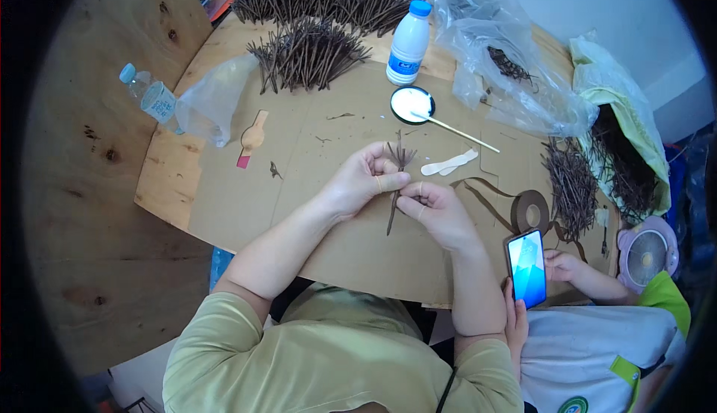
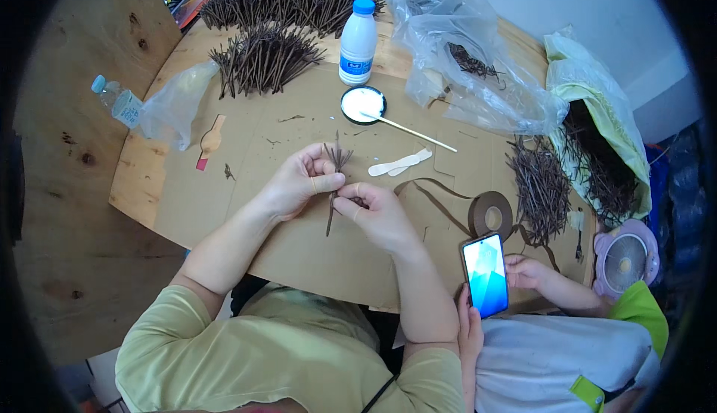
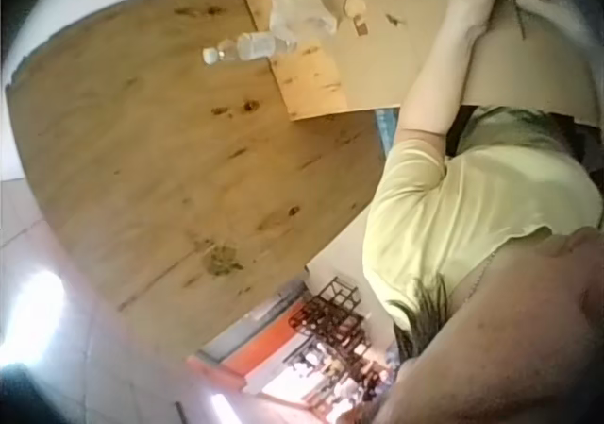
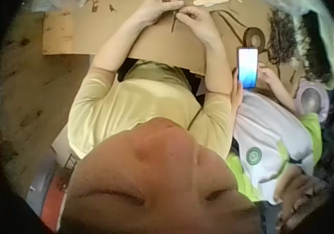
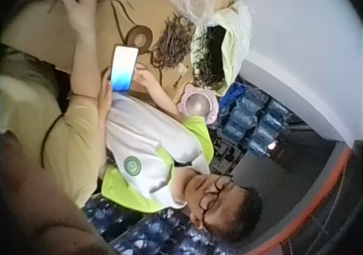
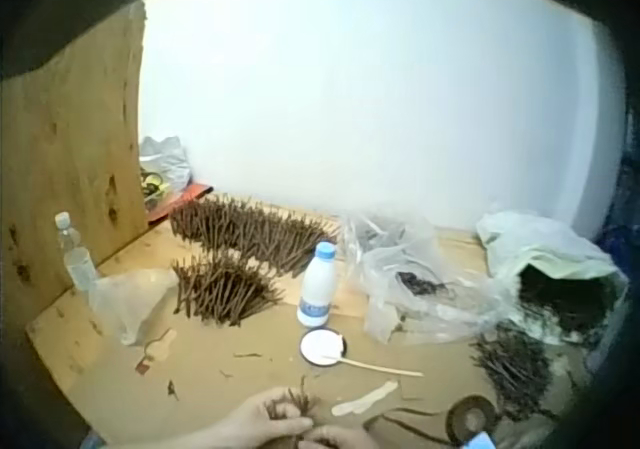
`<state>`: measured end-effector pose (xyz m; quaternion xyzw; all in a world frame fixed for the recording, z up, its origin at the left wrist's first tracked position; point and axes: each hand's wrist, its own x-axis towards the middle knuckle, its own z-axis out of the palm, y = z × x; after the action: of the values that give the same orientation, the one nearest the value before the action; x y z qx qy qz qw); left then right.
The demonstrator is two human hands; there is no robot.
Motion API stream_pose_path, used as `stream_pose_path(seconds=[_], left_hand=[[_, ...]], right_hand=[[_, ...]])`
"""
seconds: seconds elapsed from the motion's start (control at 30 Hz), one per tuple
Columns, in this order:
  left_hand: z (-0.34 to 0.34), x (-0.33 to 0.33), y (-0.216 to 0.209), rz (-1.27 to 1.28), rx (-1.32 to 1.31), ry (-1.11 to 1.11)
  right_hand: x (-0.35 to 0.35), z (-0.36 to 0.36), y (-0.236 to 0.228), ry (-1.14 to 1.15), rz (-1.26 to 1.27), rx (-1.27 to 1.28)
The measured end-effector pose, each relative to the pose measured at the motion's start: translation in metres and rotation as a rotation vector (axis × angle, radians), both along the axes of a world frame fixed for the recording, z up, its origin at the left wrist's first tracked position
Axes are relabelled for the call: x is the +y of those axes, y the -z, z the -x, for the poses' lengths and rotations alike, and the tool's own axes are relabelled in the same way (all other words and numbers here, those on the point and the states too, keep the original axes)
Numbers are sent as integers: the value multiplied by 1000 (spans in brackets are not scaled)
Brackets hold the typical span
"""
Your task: The person picks up several small dark sticks, aligns them together by hand, and applies a white liquid from a bottle onto the bundle with a small wooden stick.
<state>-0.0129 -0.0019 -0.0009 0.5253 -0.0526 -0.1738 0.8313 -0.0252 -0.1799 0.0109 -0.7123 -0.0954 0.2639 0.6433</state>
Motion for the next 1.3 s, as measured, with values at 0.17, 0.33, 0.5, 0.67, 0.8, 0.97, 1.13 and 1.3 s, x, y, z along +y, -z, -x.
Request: stream_pose_path(seconds=[0.17, 0.33, 0.5, 0.67, 0.8, 0.97, 1.13, 1.3], left_hand=[[0, 4, 3, 185, 57, 33], [1, 0, -3, 314, 120, 89], [4, -5, -10, 233, 76, 41], [2, -8, 5, 106, 28, -21], [0, 0, 5, 162, 47, -1], [2, -1, -3, 310, 96, 50], [2, -2, -6, 335, 132, 43], [4, -5, -4, 58, 74, -12]], right_hand=[[-3, 1, -9, -24, -22, 47], [-2, -1, -9, -43, -133, 147], [1, -2, -3, 61, -142, 105], [2, -1, -3, 28, -78, 97], [-5, -3, -7, 6, -43, 40], [-3, -2, -9, -28, -76, 69], [0, -1, -5, 28, -144, 79], [3, -2, 4, 61, -150, 110]])
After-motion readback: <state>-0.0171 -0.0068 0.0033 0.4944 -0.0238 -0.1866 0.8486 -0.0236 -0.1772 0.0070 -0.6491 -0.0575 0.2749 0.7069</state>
